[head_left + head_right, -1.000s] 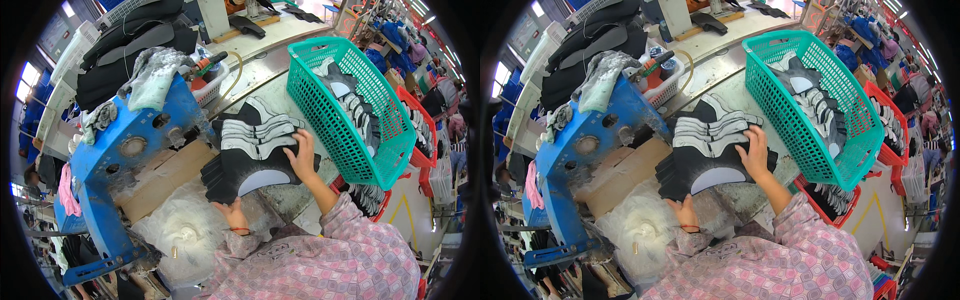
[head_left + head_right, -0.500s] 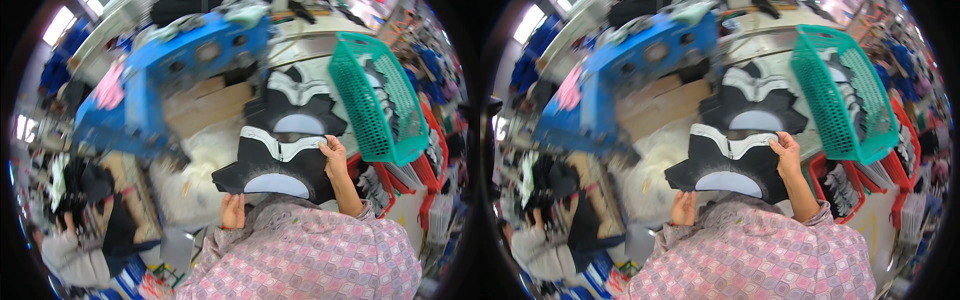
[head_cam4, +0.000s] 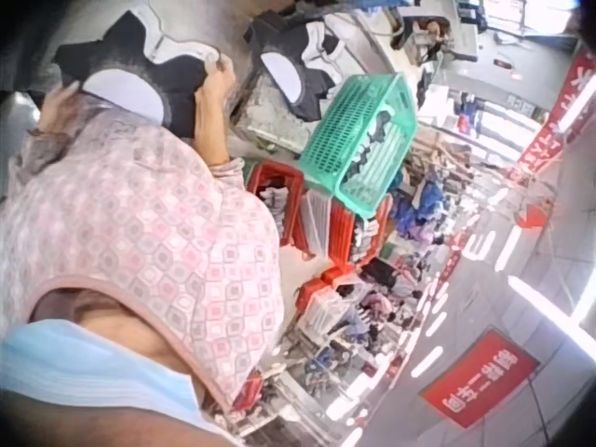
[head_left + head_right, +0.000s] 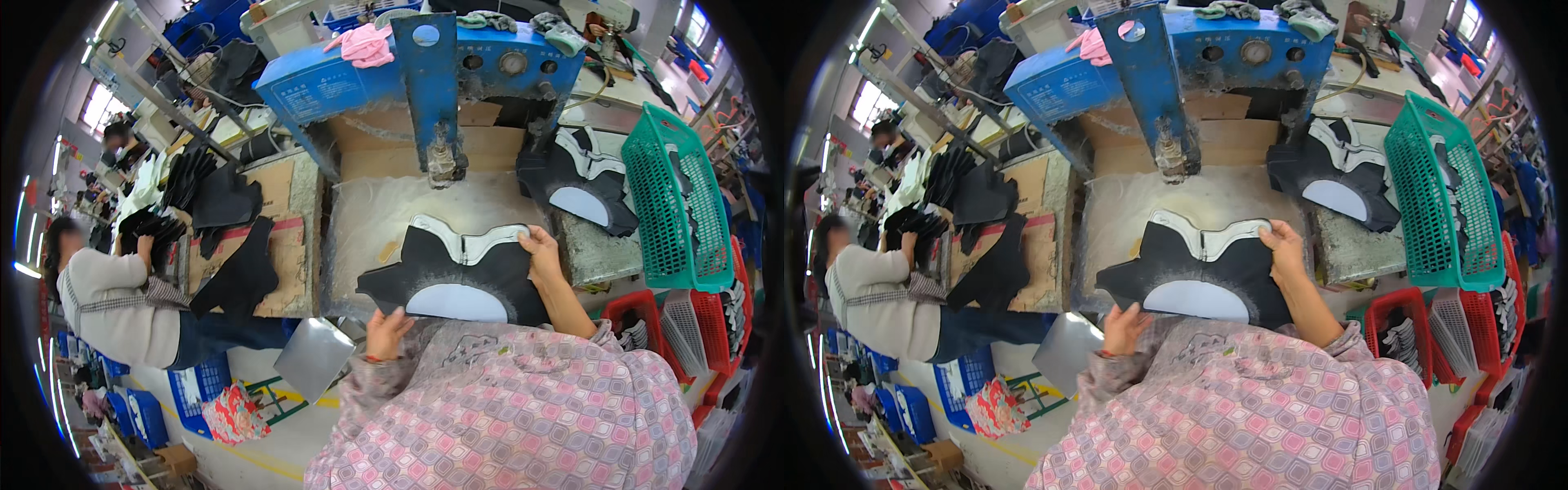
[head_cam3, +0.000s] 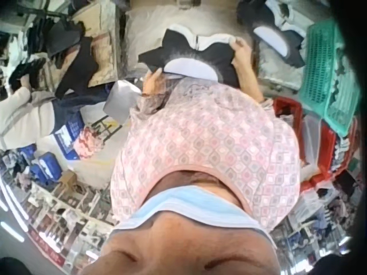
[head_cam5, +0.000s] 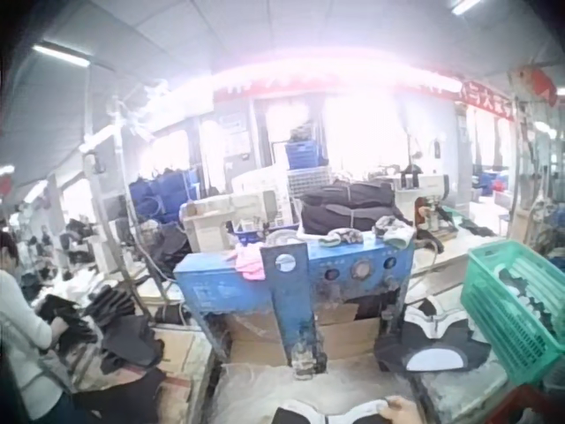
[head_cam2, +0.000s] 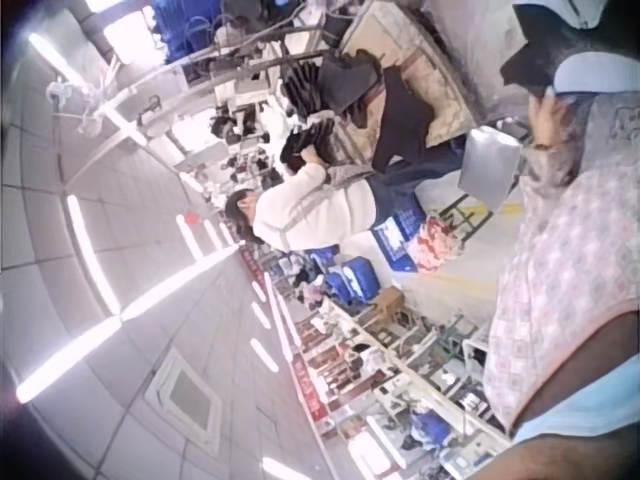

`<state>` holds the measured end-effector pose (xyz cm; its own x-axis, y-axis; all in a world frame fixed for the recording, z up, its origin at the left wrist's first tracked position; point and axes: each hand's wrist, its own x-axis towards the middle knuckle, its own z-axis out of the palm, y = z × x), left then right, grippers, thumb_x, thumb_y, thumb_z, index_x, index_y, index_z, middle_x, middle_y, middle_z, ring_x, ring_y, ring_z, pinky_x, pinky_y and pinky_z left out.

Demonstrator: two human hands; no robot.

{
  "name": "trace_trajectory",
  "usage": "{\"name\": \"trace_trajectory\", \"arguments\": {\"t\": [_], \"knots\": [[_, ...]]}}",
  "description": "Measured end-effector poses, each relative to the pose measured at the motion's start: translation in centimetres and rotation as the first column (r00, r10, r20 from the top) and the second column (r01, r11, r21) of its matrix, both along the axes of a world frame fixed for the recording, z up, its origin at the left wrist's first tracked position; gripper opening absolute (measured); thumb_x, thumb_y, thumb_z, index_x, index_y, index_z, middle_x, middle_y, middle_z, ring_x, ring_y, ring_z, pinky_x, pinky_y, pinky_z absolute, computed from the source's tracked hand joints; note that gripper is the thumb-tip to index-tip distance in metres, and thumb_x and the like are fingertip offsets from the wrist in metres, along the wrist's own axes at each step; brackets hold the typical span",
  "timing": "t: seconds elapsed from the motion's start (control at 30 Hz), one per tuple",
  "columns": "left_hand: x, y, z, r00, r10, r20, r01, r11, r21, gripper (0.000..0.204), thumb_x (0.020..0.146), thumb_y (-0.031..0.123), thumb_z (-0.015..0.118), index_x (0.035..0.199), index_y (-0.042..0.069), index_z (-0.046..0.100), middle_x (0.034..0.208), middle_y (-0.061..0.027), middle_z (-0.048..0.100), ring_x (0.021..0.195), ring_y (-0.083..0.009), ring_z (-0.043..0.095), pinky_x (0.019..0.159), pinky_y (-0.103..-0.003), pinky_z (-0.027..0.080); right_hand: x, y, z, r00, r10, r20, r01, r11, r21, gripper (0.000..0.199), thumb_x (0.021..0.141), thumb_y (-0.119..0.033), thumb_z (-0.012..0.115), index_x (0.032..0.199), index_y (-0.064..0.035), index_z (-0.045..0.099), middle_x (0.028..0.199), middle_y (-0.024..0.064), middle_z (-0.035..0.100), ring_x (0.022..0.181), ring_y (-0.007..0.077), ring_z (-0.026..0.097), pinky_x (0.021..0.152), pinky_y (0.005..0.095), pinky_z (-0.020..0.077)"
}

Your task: The person repeatedly picks black and white fabric pieces from a green basket, aligns them under a blue industrial sewing machine, sews along the edges, and places the finished pieces back into the basket. The cycle repeats continuously throughout the clip.

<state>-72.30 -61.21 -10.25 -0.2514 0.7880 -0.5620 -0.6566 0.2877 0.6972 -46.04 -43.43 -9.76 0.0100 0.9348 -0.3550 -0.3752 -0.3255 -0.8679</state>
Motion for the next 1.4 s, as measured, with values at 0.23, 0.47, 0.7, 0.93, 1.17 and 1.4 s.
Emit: {"name": "trace_trajectory", "arguments": {"t": [0.23,0.47,0.7,0.93,1.17,1.4], "knots": [[-2.9,-0.3,0.0,0.988,-0.153,0.007,0.153,0.987,0.05,0.035,0.075,0.0,0.054,0.109,0.001,0.045,0.097,-0.0119,0.056,0.078,-0.0222,0.06,0.056,-0.034,0.055,2.3,-5.0,4.0,0.744,-0.017,0.667,-0.239,0.927,0.29,0.022,0.074,-0.014,0.061,0.089,-0.0013,0.051,0.076,0.0041,0.055,0.074,0.011,0.052,0.066,0.0208,0.0413],[0.6,0.8,-2.1,0.99,-0.091,0.107,0.075,0.986,0.148,0.037,0.077,0.0,0.05,0.113,0.003,0.041,0.102,-0.011,0.053,0.084,-0.0227,0.058,0.061,-0.035,0.055,3.8,-9.2,-1.1,0.996,0.084,-0.032,-0.089,0.899,-0.43,0.019,0.078,-0.024,0.06,0.084,-0.0072,0.052,0.075,0.0015,0.057,0.065,0.0113,0.054,0.055,0.0245,0.0463],[-0.4,4.3,-0.3,0.948,-0.199,0.25,0.181,0.979,0.094,0.036,0.078,0.004,0.051,0.113,0.002,0.043,0.103,-0.0122,0.053,0.084,-0.0242,0.057,0.063,-0.036,0.053,3.8,-3.9,-2.6,0.974,0.132,-0.186,-0.128,0.991,0.033,0.022,0.075,-0.007,0.06,0.096,-0.0014,0.054,0.087,0.0029,0.058,0.078,0.0124,0.056,0.069,0.0256,0.0454],[3.3,5.4,-3.0,0.902,-0.345,-0.259,0.396,0.9,0.182,0.031,0.078,0.004,0.054,0.107,-0.002,0.049,0.099,-0.0078,0.054,0.082,-0.0143,0.053,0.067,-0.026,0.047,8.8,-2.6,-3.1,0.988,0.096,0.123,-0.095,0.995,-0.014,0.044,0.069,-0.01,0.065,0.107,0.0012,0.047,0.1,0.0059,0.053,0.085,0.0139,0.052,0.076,0.0257,0.0417],[5.8,7.4,-3.2,0.908,-0.418,-0.035,0.417,0.89,0.186,0.028,0.081,0.006,0.049,0.108,-0.003,0.047,0.094,-0.0077,0.054,0.079,-0.0156,0.054,0.063,-0.027,0.05,10.6,-2.9,-2.1,0.914,-0.008,0.405,0.013,1.0,-0.01,0.037,0.07,-0.012,0.065,0.102,0.0008,0.052,0.097,0.0047,0.054,0.087,0.0134,0.05,0.079,0.0257,0.04],[4.5,7.1,-2.7,0.948,-0.262,-0.181,0.283,0.953,0.105,0.026,0.082,0.007,0.047,0.106,-0.003,0.047,0.094,-0.0094,0.055,0.078,-0.0163,0.055,0.063,-0.027,0.052,8.8,-1.0,-2.7,0.889,0.129,0.439,-0.058,0.984,-0.17,0.032,0.072,-0.015,0.065,0.098,0.0015,0.056,0.093,0.0043,0.056,0.083,0.0122,0.052,0.075,0.0249,0.0408]]}}
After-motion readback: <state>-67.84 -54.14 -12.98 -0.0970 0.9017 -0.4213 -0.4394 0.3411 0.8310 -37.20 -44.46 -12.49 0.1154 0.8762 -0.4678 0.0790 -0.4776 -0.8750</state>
